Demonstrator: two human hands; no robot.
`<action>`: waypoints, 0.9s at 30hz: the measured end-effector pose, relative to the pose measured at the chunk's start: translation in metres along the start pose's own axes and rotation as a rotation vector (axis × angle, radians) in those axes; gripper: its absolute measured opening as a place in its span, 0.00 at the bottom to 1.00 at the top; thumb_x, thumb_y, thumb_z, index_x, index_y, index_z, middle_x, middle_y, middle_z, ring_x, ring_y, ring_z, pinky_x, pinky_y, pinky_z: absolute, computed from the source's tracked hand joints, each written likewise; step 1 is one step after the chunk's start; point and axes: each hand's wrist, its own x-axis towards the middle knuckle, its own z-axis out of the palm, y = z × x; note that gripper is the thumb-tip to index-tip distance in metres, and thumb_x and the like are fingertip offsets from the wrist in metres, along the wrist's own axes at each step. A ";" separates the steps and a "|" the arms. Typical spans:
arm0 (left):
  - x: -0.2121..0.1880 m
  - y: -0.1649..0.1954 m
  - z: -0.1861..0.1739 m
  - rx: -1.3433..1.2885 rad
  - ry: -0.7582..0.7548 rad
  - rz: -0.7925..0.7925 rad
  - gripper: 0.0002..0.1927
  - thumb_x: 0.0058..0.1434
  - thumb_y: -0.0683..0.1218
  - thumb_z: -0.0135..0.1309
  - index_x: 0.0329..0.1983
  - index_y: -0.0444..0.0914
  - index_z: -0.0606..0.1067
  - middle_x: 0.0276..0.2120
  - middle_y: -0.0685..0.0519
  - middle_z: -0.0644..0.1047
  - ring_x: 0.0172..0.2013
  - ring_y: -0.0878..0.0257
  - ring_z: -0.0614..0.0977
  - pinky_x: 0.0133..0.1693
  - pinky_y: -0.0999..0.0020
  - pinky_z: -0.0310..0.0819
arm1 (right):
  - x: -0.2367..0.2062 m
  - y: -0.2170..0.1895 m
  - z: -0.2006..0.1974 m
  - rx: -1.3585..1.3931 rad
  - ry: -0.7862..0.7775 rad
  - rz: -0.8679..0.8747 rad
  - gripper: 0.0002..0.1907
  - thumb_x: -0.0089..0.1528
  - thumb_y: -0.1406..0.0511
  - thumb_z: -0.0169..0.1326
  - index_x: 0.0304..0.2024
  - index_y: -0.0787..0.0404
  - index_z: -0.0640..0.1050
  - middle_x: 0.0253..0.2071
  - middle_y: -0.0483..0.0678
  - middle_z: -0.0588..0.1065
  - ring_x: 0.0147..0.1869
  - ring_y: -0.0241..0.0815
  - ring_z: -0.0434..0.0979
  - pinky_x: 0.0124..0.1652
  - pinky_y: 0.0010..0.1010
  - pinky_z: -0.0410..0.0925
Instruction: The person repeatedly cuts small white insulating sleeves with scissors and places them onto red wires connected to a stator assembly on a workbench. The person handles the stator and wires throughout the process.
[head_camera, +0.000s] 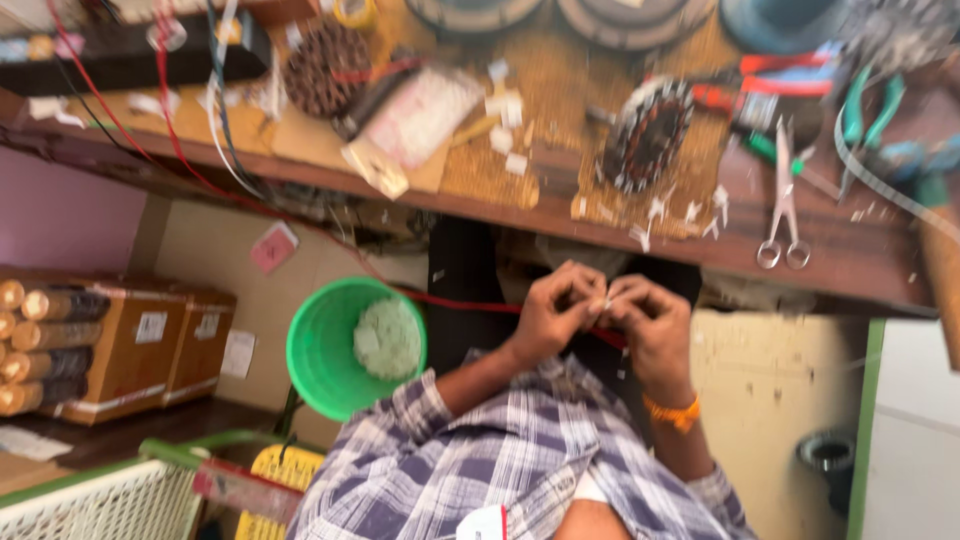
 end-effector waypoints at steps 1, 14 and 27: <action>0.003 -0.001 0.000 -0.099 -0.037 -0.153 0.08 0.65 0.43 0.59 0.34 0.35 0.73 0.43 0.51 0.76 0.33 0.66 0.73 0.36 0.71 0.67 | 0.002 0.001 -0.003 0.158 -0.030 0.029 0.09 0.62 0.69 0.64 0.33 0.70 0.78 0.45 0.51 0.76 0.38 0.37 0.78 0.41 0.26 0.72; 0.125 -0.019 0.003 0.417 0.370 0.345 0.35 0.62 0.46 0.62 0.69 0.40 0.61 0.56 0.51 0.69 0.53 0.57 0.76 0.56 0.62 0.77 | 0.077 -0.090 -0.005 -0.894 0.033 -0.530 0.06 0.69 0.75 0.66 0.40 0.70 0.80 0.49 0.53 0.79 0.46 0.37 0.82 0.41 0.23 0.76; 0.164 -0.009 -0.008 0.451 0.202 0.177 0.28 0.62 0.37 0.60 0.65 0.46 0.69 0.52 0.53 0.74 0.48 0.62 0.84 0.45 0.71 0.85 | 0.174 -0.115 0.023 -0.968 -0.175 -0.538 0.03 0.70 0.77 0.62 0.40 0.69 0.83 0.39 0.51 0.82 0.39 0.38 0.84 0.41 0.24 0.76</action>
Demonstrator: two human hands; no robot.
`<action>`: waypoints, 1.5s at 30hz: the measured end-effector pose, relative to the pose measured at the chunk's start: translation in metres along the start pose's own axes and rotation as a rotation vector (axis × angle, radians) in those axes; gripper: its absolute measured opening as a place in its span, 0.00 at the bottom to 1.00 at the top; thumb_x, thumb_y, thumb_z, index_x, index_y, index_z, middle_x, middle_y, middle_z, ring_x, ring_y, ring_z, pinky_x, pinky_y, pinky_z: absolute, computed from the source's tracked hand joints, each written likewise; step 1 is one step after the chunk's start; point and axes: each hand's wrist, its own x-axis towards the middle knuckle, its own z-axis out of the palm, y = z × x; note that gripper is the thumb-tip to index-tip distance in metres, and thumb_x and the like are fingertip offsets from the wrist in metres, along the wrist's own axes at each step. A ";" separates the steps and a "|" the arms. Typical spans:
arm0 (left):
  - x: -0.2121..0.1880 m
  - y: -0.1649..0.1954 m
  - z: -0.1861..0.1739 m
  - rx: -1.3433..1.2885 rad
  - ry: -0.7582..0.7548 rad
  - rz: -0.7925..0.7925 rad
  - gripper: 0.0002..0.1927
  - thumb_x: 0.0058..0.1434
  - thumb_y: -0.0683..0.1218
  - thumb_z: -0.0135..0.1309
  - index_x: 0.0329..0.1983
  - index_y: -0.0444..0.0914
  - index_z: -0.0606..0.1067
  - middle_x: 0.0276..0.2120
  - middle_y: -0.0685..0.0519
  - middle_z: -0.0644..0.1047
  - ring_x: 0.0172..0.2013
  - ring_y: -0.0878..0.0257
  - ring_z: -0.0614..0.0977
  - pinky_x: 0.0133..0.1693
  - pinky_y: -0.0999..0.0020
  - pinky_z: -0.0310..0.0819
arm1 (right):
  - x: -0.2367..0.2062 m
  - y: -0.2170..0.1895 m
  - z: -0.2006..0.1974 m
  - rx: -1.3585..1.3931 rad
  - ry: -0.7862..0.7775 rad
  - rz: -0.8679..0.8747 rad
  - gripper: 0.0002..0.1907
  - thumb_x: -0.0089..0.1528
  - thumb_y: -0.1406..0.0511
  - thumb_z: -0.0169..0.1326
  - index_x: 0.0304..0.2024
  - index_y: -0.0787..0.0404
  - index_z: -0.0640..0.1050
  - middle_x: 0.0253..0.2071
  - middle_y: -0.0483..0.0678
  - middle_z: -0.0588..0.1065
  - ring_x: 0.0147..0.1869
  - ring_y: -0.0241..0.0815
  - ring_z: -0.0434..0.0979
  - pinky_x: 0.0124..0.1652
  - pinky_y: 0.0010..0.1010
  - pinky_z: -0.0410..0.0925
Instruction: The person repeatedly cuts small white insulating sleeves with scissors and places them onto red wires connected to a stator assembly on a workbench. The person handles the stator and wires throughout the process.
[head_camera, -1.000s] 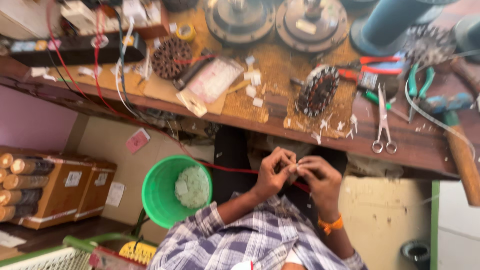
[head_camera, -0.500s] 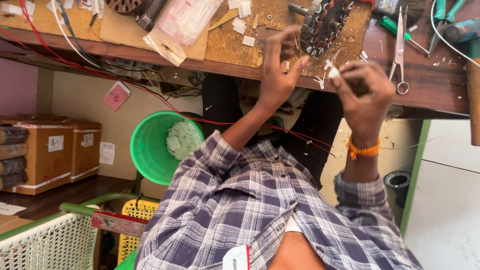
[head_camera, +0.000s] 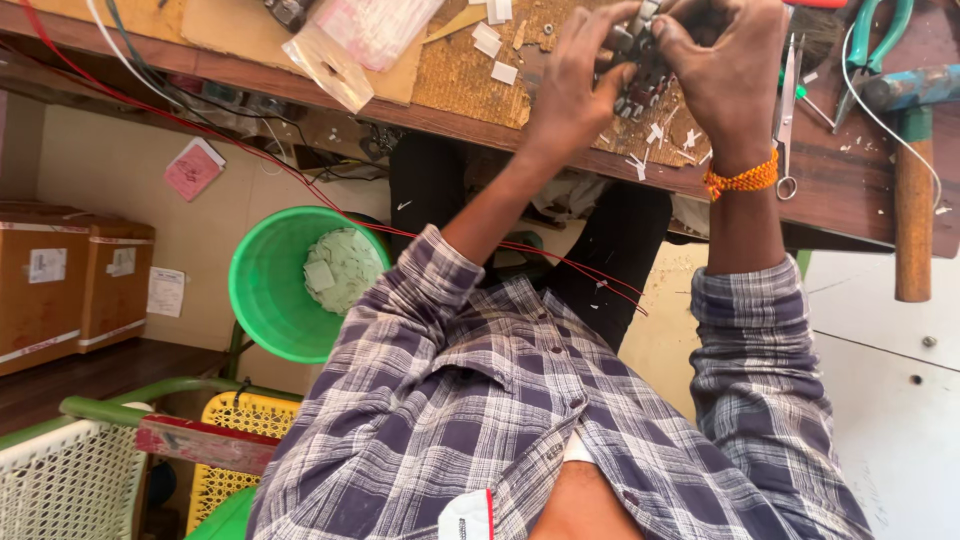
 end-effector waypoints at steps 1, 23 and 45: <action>0.003 -0.003 -0.005 0.029 -0.002 0.064 0.30 0.61 0.37 0.62 0.65 0.45 0.69 0.53 0.54 0.74 0.48 0.62 0.84 0.47 0.71 0.86 | 0.000 0.001 0.000 -0.050 0.013 -0.062 0.03 0.68 0.78 0.62 0.40 0.70 0.83 0.38 0.53 0.82 0.38 0.39 0.84 0.40 0.25 0.75; -0.005 -0.013 -0.004 -0.064 -0.060 0.034 0.31 0.63 0.34 0.59 0.67 0.46 0.66 0.52 0.53 0.71 0.52 0.62 0.83 0.53 0.70 0.83 | -0.014 -0.006 0.020 -0.109 0.112 -0.208 0.07 0.71 0.71 0.61 0.44 0.71 0.76 0.51 0.53 0.72 0.51 0.42 0.82 0.49 0.31 0.77; -0.006 -0.010 -0.019 -0.097 -0.087 0.083 0.32 0.63 0.36 0.62 0.69 0.44 0.66 0.48 0.52 0.72 0.51 0.61 0.80 0.54 0.61 0.78 | -0.028 0.026 0.050 -0.136 0.495 -0.176 0.07 0.65 0.74 0.68 0.43 0.68 0.82 0.41 0.51 0.79 0.45 0.40 0.81 0.45 0.30 0.75</action>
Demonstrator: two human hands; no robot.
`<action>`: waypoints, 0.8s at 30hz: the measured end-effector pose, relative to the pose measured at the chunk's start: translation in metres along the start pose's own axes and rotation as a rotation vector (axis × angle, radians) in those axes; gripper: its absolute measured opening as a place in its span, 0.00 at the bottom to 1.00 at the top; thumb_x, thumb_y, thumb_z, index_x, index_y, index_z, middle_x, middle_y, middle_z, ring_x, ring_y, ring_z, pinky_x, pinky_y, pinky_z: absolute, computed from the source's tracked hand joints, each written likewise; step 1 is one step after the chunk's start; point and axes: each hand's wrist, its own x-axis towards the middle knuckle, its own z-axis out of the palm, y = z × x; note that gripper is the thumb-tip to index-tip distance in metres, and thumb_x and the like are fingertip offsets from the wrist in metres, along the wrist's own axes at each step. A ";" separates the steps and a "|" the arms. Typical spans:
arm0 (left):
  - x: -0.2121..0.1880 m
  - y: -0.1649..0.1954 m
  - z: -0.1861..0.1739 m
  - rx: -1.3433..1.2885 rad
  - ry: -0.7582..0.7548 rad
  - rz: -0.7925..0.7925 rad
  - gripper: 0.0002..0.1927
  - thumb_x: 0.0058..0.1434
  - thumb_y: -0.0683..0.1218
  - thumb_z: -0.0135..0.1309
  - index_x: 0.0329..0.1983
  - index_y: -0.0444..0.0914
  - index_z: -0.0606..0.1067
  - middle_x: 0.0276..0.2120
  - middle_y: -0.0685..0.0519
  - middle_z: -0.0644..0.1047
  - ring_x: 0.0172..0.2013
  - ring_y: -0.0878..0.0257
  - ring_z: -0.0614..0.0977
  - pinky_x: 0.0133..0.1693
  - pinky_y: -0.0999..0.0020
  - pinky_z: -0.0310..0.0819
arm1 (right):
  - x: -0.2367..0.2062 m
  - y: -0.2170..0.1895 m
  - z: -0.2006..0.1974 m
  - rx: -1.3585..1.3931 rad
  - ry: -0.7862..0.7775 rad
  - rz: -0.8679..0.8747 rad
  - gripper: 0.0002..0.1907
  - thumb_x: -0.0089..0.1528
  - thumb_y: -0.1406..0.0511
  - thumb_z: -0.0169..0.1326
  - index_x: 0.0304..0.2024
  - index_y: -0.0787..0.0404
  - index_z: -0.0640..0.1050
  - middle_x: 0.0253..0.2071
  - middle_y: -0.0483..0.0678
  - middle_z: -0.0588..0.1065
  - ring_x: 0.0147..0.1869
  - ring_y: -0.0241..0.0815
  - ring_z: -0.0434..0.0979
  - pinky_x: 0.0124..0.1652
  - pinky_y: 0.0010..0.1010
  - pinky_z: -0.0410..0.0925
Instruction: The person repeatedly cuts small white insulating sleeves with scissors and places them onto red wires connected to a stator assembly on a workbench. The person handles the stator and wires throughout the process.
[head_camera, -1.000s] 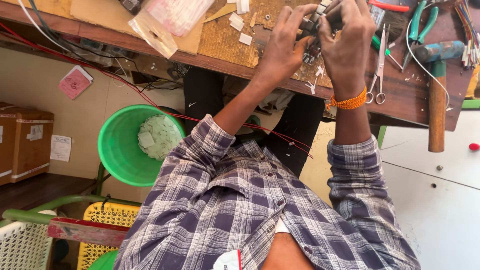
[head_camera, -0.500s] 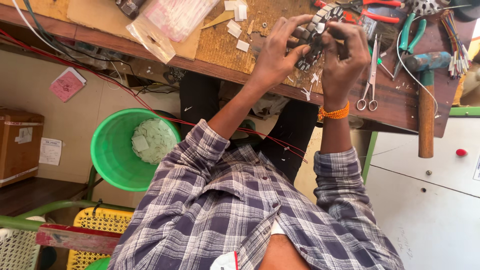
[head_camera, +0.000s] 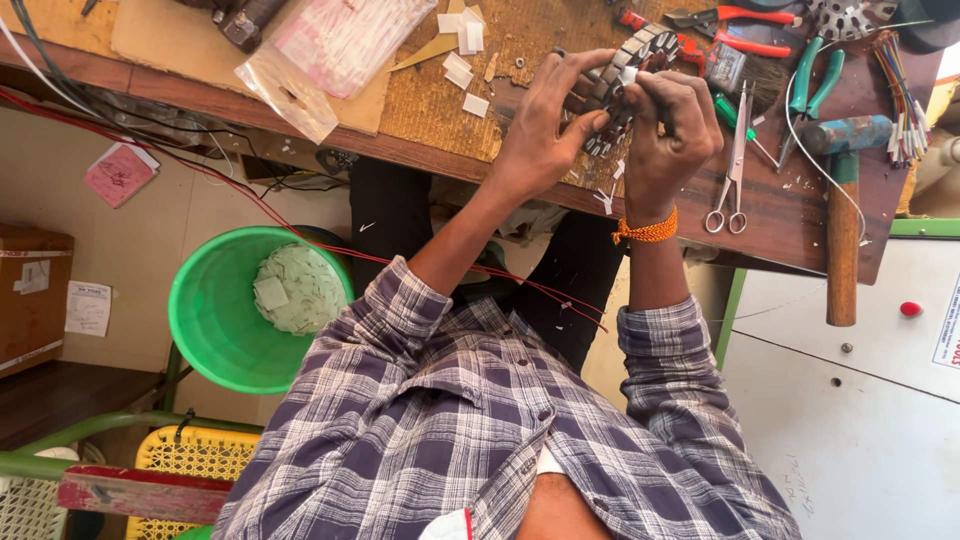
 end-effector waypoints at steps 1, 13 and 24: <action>-0.001 0.000 0.000 -0.008 -0.004 0.014 0.32 0.63 0.36 0.61 0.69 0.44 0.65 0.49 0.52 0.72 0.51 0.61 0.80 0.55 0.61 0.77 | 0.000 0.001 0.000 0.021 -0.014 0.018 0.06 0.65 0.74 0.68 0.43 0.68 0.82 0.41 0.51 0.79 0.45 0.40 0.81 0.45 0.30 0.76; -0.004 -0.009 0.000 -0.033 -0.065 -0.003 0.34 0.66 0.37 0.60 0.73 0.45 0.62 0.51 0.53 0.70 0.52 0.62 0.78 0.56 0.66 0.80 | 0.026 0.007 -0.011 0.025 -0.337 -0.087 0.06 0.70 0.75 0.67 0.42 0.67 0.80 0.41 0.51 0.78 0.43 0.40 0.82 0.43 0.28 0.77; -0.006 -0.022 0.010 -0.060 -0.008 -0.022 0.30 0.69 0.42 0.60 0.73 0.48 0.66 0.51 0.54 0.72 0.53 0.63 0.79 0.59 0.67 0.79 | 0.046 -0.012 -0.027 -0.106 -0.475 0.005 0.07 0.67 0.72 0.67 0.40 0.69 0.80 0.43 0.52 0.79 0.43 0.40 0.84 0.41 0.29 0.73</action>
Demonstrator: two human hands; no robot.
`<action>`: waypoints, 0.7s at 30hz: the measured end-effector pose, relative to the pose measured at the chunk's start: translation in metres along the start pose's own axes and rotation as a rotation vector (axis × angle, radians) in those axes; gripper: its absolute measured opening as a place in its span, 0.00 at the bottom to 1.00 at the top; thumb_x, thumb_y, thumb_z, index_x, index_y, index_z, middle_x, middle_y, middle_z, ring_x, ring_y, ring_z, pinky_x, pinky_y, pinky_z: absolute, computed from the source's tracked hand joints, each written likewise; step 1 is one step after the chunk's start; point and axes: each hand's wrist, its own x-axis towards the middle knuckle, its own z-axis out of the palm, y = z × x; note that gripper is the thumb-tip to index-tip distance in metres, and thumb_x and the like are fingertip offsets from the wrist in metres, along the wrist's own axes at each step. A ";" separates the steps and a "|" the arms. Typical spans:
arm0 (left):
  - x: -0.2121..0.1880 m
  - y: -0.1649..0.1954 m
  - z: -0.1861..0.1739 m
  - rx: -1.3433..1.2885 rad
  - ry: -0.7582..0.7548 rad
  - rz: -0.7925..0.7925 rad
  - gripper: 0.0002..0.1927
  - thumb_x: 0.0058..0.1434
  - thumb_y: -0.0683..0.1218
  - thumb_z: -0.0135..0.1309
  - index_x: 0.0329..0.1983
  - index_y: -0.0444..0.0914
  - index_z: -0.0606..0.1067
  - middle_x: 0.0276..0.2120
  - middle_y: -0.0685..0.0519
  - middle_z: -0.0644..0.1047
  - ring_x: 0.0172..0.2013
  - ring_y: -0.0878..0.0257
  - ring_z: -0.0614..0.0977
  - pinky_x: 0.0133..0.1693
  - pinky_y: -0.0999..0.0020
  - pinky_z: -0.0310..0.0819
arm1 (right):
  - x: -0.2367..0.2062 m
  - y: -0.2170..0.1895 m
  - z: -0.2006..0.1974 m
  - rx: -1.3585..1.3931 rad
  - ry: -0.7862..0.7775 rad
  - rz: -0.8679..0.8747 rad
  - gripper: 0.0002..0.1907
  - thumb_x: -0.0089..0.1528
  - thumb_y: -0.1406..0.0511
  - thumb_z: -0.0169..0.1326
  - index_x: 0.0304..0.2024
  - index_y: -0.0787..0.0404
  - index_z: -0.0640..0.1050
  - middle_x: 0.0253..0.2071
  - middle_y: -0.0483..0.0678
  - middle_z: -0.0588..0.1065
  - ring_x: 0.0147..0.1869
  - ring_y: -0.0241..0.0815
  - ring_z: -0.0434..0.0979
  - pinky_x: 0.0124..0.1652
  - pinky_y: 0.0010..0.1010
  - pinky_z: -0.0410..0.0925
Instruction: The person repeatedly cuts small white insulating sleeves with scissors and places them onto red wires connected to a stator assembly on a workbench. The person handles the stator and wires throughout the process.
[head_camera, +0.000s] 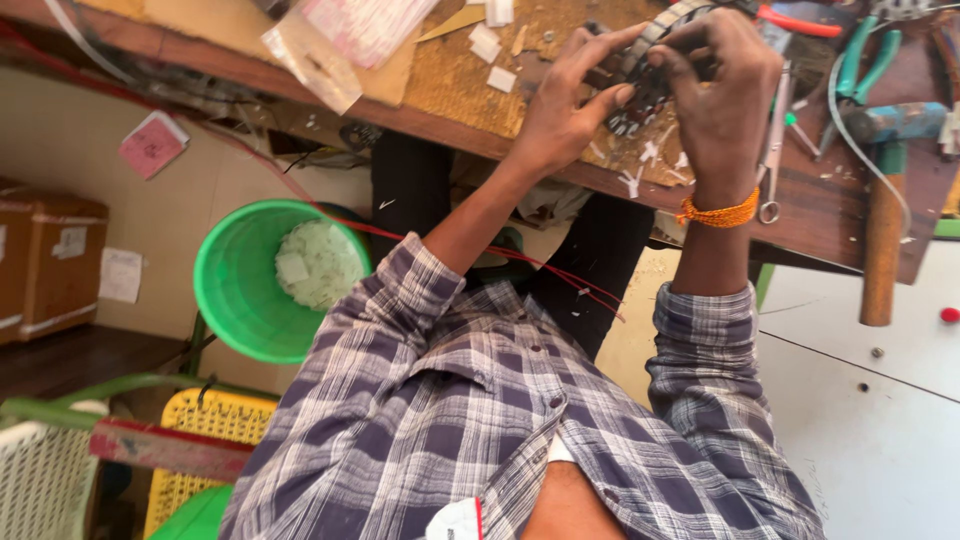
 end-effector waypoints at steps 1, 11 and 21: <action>0.000 0.000 0.000 0.047 0.012 0.003 0.31 0.69 0.43 0.61 0.74 0.48 0.66 0.50 0.54 0.72 0.53 0.62 0.79 0.60 0.66 0.78 | -0.002 0.000 0.002 0.003 0.032 -0.042 0.07 0.68 0.72 0.67 0.40 0.69 0.79 0.42 0.52 0.79 0.43 0.40 0.83 0.41 0.29 0.74; -0.027 0.003 -0.100 0.939 0.054 0.109 0.18 0.62 0.46 0.65 0.54 0.38 0.76 0.50 0.49 0.72 0.49 0.54 0.72 0.48 0.57 0.72 | -0.086 0.044 -0.012 0.198 0.201 0.272 0.09 0.77 0.69 0.62 0.44 0.71 0.79 0.38 0.49 0.78 0.39 0.36 0.81 0.39 0.24 0.71; -0.027 -0.002 -0.097 0.950 0.041 0.183 0.12 0.60 0.41 0.65 0.45 0.39 0.76 0.41 0.52 0.77 0.45 0.58 0.76 0.47 0.62 0.76 | -0.154 0.067 -0.014 0.362 0.232 0.366 0.15 0.79 0.64 0.62 0.44 0.72 0.78 0.37 0.49 0.78 0.41 0.36 0.81 0.42 0.24 0.74</action>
